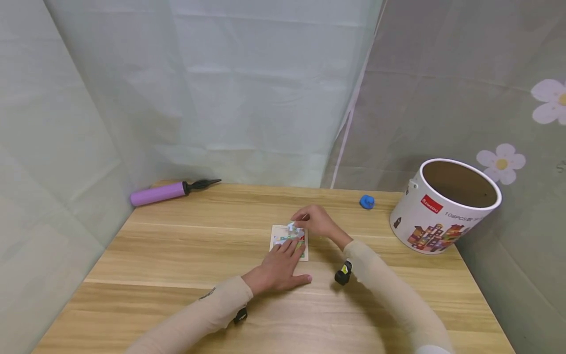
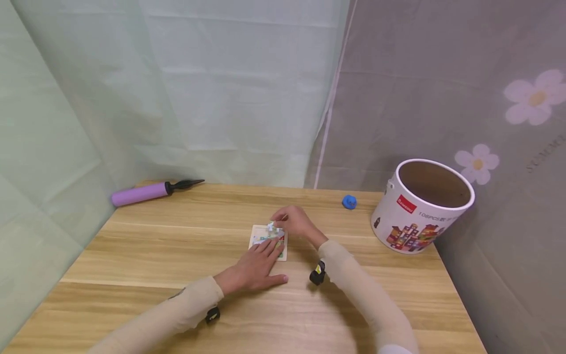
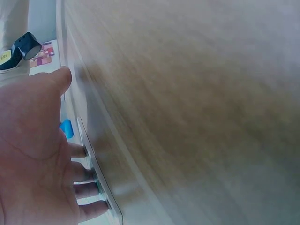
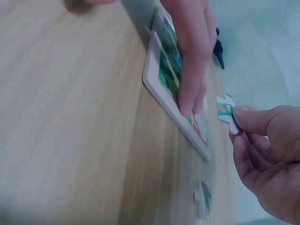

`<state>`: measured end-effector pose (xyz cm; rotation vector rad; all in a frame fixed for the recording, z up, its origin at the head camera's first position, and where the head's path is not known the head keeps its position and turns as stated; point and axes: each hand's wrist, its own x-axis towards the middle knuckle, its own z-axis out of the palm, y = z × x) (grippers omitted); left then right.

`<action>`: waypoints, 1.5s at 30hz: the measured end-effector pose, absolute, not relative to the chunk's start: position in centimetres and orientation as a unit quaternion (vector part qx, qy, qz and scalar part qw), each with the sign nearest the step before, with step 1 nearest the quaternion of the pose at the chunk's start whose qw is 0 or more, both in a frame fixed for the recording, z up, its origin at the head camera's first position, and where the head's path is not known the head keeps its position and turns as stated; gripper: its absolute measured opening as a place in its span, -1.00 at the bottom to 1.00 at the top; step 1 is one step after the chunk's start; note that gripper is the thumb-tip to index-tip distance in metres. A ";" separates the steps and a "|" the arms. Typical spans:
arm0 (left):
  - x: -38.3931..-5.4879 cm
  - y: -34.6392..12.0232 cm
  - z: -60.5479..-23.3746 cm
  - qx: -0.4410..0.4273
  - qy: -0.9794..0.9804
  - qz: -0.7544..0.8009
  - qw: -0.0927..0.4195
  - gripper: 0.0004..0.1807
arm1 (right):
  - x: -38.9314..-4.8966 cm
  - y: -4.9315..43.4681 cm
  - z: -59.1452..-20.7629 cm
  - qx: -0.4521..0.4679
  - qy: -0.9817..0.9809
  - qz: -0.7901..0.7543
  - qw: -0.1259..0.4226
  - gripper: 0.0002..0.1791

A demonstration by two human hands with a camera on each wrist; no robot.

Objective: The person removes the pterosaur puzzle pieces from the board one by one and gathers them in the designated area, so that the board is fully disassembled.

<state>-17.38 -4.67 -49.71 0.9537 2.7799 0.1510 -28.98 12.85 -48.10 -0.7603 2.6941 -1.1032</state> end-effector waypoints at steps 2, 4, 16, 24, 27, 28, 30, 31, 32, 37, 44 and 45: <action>-17.4 -4.7 -49.8 0.322 0.941 0.050 0.098 -0.01 | -28.9 13.5 -47.9 -0.246 0.895 -0.367 0.065 -0.84; -17.4 -4.6 -49.8 0.321 0.941 0.050 0.095 -0.01 | -28.8 14.1 -47.7 -0.245 0.897 -0.364 0.059 -0.84; -17.3 -4.6 -49.8 0.317 0.942 0.055 0.097 0.00 | -28.4 18.1 -47.2 -0.242 0.903 -0.352 0.035 -0.85; -17.3 -4.7 -49.6 0.318 0.942 0.060 0.092 -0.02 | -27.8 20.4 -47.3 -0.224 0.905 -0.360 0.028 -0.87; -17.2 -4.8 -49.7 0.320 0.941 0.061 0.091 -0.02 | -27.7 21.1 -47.3 -0.225 0.905 -0.361 0.028 -0.88; -17.2 -4.8 -49.7 0.321 0.941 0.061 0.089 -0.03 | -27.7 21.4 -47.4 -0.223 0.905 -0.362 0.029 -0.88; -17.2 -4.8 -49.8 0.324 0.940 0.061 0.088 -0.03 | -27.6 21.8 -47.5 -0.220 0.907 -0.357 0.029 -0.88; -17.2 -4.9 -49.8 0.324 0.940 0.062 0.088 -0.03 | -27.7 22.0 -47.5 -0.220 0.908 -0.355 0.028 -0.88; -17.2 -4.9 -49.8 0.324 0.940 0.062 0.088 -0.03 | -27.6 22.2 -47.5 -0.216 0.909 -0.355 0.030 -0.88; -17.2 -4.9 -49.9 0.324 0.939 0.068 0.090 -0.02 | -27.7 23.0 -47.8 -0.215 0.910 -0.352 0.030 -0.88; -17.3 -4.9 -50.1 0.324 0.940 0.065 0.087 -0.03 | -27.6 23.6 -48.0 -0.207 0.911 -0.351 0.054 -0.89; -17.3 -4.9 -50.1 0.323 0.940 0.066 0.089 -0.03 | -27.6 23.7 -48.1 -0.205 0.912 -0.351 0.057 -0.89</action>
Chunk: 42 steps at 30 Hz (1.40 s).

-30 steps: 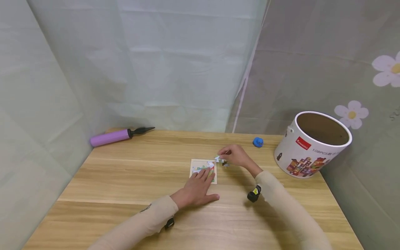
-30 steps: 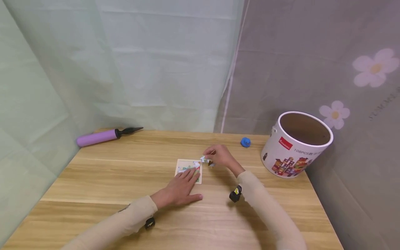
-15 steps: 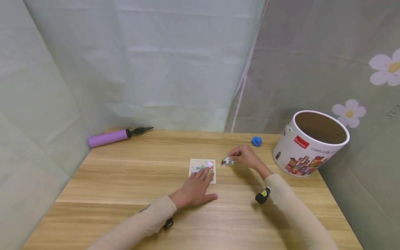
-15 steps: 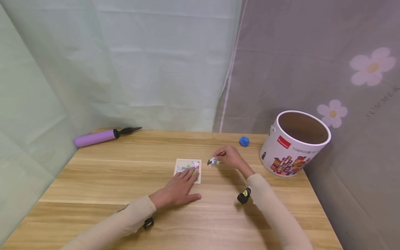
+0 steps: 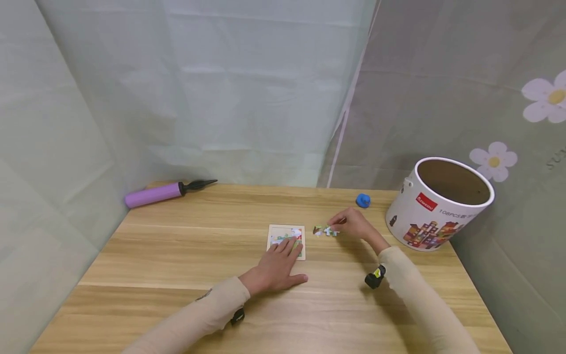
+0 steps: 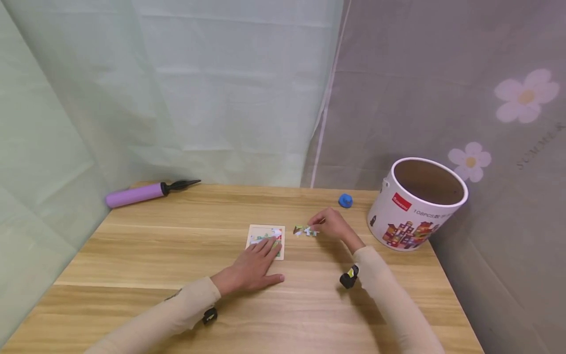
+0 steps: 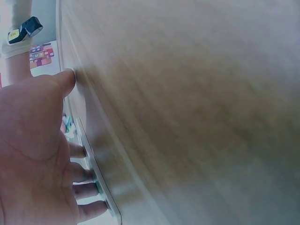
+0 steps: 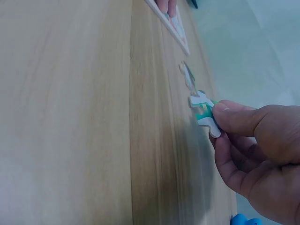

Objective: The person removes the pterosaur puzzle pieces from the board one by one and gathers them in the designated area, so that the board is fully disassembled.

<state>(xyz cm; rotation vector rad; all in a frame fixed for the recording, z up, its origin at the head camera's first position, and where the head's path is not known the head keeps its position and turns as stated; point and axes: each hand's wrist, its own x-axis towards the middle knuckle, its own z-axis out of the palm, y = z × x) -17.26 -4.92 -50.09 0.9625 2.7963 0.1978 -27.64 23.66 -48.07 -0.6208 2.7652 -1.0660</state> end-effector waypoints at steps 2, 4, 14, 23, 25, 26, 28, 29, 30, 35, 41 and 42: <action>-17.2 -4.9 -50.0 0.323 0.940 0.067 0.091 -0.03 | -27.7 23.7 -48.2 -0.204 0.912 -0.350 0.061 -0.89; -17.1 -4.9 -49.8 0.322 0.940 0.067 0.094 -0.03 | -27.9 23.8 -48.4 -0.204 0.913 -0.348 0.063 -0.89; -17.0 -4.8 -49.4 0.318 0.941 0.060 0.100 -0.04 | -28.4 23.9 -49.1 -0.201 0.921 -0.327 0.060 -0.91; -17.1 -4.8 -49.7 0.320 0.940 0.062 0.098 -0.04 | -28.4 24.0 -49.0 -0.200 0.922 -0.324 0.066 -0.90; -17.1 -4.8 -49.7 0.321 0.940 0.066 0.098 -0.04 | -28.3 24.0 -48.9 -0.200 0.922 -0.325 0.070 -0.90; -17.1 -4.9 -49.7 0.322 0.939 0.069 0.097 -0.04 | -28.3 24.0 -48.9 -0.200 0.921 -0.326 0.070 -0.90; -17.1 -4.9 -49.8 0.324 0.939 0.071 0.094 -0.04 | -28.3 23.9 -48.8 -0.199 0.921 -0.326 0.069 -0.90; -17.1 -5.0 -49.8 0.326 0.938 0.071 0.092 -0.04 | -28.3 23.8 -48.7 -0.199 0.922 -0.326 0.067 -0.90; -17.0 -5.0 -49.8 0.328 0.938 0.071 0.090 -0.04 | -28.3 23.7 -48.7 -0.198 0.923 -0.324 0.064 -0.90; -16.9 -5.2 -49.7 0.333 0.937 0.070 0.083 -0.04 | -28.0 22.5 -48.0 -0.207 0.924 -0.319 0.041 -0.84; -16.9 -5.3 -49.7 0.334 0.936 0.072 0.087 -0.05 | -27.5 20.6 -47.5 -0.219 0.920 -0.324 0.038 -0.81; -16.9 -5.3 -49.7 0.335 0.935 0.074 0.087 -0.04 | -27.4 20.3 -47.4 -0.220 0.918 -0.326 0.038 -0.81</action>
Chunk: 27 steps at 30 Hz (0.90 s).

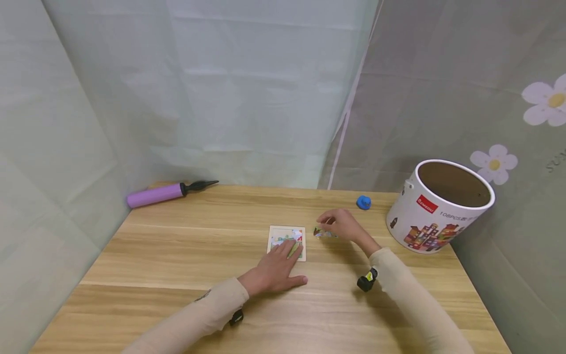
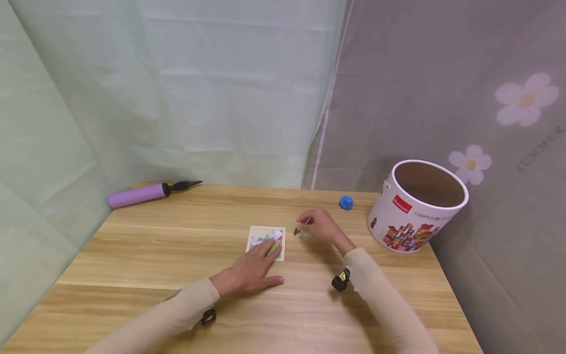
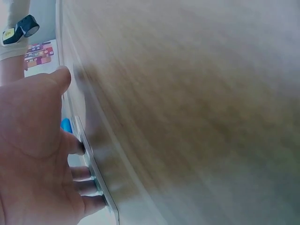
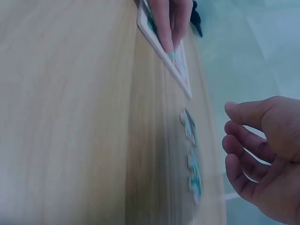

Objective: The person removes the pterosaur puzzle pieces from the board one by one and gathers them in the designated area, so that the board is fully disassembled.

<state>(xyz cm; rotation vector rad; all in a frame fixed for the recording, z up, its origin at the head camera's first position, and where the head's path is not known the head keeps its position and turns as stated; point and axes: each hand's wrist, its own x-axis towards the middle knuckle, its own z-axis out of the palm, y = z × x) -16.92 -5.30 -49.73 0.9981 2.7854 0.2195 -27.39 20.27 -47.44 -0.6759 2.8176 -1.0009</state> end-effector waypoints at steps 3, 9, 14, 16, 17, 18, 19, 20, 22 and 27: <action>-16.8 -5.4 -49.6 0.336 0.934 0.082 0.090 -0.03 | -27.2 19.3 -47.4 -0.229 0.913 -0.336 0.041 -0.82; -16.9 -5.7 -49.5 0.335 0.933 0.083 0.102 0.02 | -27.3 17.8 -47.9 -0.250 0.900 -0.353 0.049 -0.84; -17.0 -6.3 -49.6 0.337 0.931 0.087 0.110 -0.02 | -27.4 16.6 -48.5 -0.276 0.900 -0.334 0.046 -0.81; -17.1 -6.4 -49.7 0.341 0.929 0.092 0.110 -0.06 | -27.5 16.0 -48.5 -0.284 0.898 -0.332 0.049 -0.80; -17.2 -6.5 -49.6 0.343 0.928 0.093 0.109 -0.07 | -27.5 15.8 -48.5 -0.284 0.898 -0.333 0.053 -0.80; -17.3 -6.6 -49.6 0.346 0.927 0.093 0.109 -0.08 | -27.6 15.5 -48.6 -0.285 0.898 -0.332 0.054 -0.79; -17.4 -6.6 -49.6 0.349 0.926 0.093 0.109 -0.09 | -27.6 15.3 -48.6 -0.284 0.898 -0.330 0.056 -0.79; -17.4 -6.7 -49.6 0.352 0.925 0.092 0.109 -0.09 | -27.7 15.1 -48.6 -0.286 0.899 -0.326 0.056 -0.79; -17.5 -6.7 -49.6 0.357 0.923 0.089 0.109 -0.10 | -27.8 14.8 -48.8 -0.293 0.900 -0.318 0.054 -0.79; -17.7 -6.9 -49.9 0.363 0.922 0.084 0.109 -0.11 | -28.3 14.2 -49.1 -0.309 0.900 -0.302 0.057 -0.80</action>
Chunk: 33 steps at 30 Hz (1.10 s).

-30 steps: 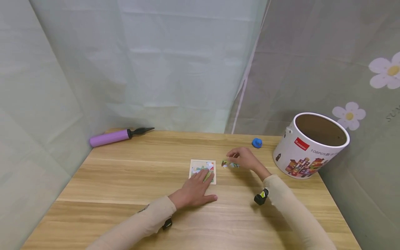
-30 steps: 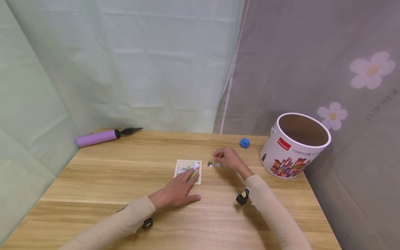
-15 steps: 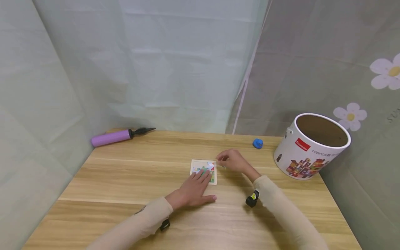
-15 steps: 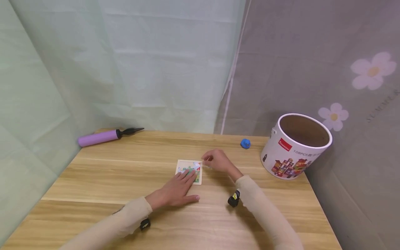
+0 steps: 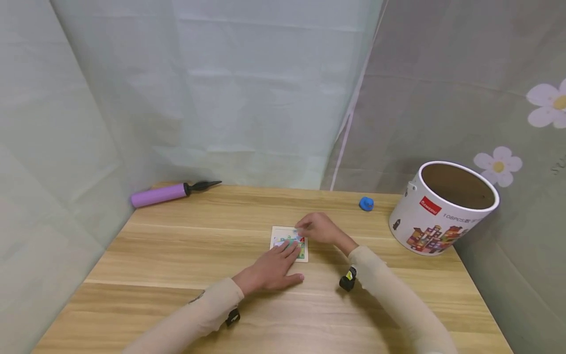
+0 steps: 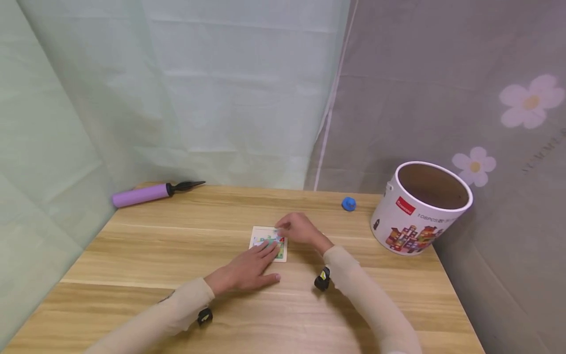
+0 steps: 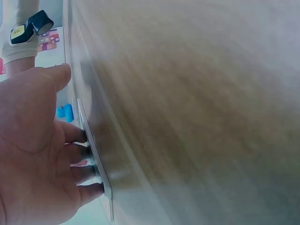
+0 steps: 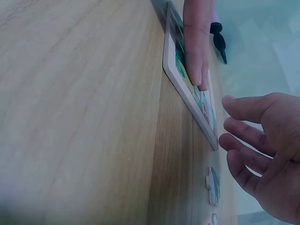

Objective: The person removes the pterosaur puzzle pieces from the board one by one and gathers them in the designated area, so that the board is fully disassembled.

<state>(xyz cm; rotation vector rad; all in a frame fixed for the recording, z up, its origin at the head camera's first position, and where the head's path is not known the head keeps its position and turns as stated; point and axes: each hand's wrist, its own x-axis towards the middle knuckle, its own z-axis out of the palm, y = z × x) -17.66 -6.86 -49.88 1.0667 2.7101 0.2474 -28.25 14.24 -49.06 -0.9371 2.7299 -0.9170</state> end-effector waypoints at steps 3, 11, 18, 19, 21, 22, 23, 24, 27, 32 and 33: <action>-17.6 -6.9 -49.9 0.366 0.920 0.086 0.108 -0.12 | -28.4 14.2 -49.1 -0.317 0.901 -0.292 0.057 -0.82; -17.4 -6.9 -49.8 0.371 0.920 0.085 0.095 -0.13 | -28.4 13.9 -49.3 -0.361 0.892 -0.268 0.044 -0.88; -17.4 -6.9 -50.0 0.368 0.922 0.080 0.094 -0.13 | -28.5 13.8 -49.6 -0.377 0.888 -0.254 0.064 -0.88; -17.4 -6.9 -50.1 0.368 0.922 0.081 0.094 -0.13 | -28.5 13.7 -49.7 -0.378 0.888 -0.252 0.067 -0.88; -17.3 -6.9 -50.0 0.369 0.921 0.083 0.092 -0.13 | -28.5 13.7 -49.7 -0.379 0.888 -0.249 0.070 -0.87; -17.3 -6.9 -50.0 0.369 0.921 0.084 0.090 -0.13 | -28.5 13.7 -49.7 -0.378 0.889 -0.248 0.071 -0.87; -17.3 -6.9 -50.0 0.370 0.921 0.086 0.088 -0.13 | -28.5 13.6 -49.7 -0.378 0.889 -0.248 0.070 -0.87; -17.3 -6.9 -50.1 0.371 0.921 0.087 0.087 -0.13 | -28.5 13.6 -49.7 -0.378 0.889 -0.250 0.070 -0.88; -17.3 -7.0 -50.3 0.371 0.921 0.088 0.083 -0.12 | -28.3 13.5 -49.5 -0.374 0.889 -0.255 0.068 -0.89; -17.3 -6.9 -50.2 0.368 0.921 0.093 0.087 -0.13 | -28.0 13.4 -49.3 -0.360 0.893 -0.263 0.068 -0.89; -17.2 -6.9 -50.1 0.367 0.921 0.094 0.088 -0.13 | -28.0 13.4 -49.3 -0.357 0.894 -0.263 0.067 -0.88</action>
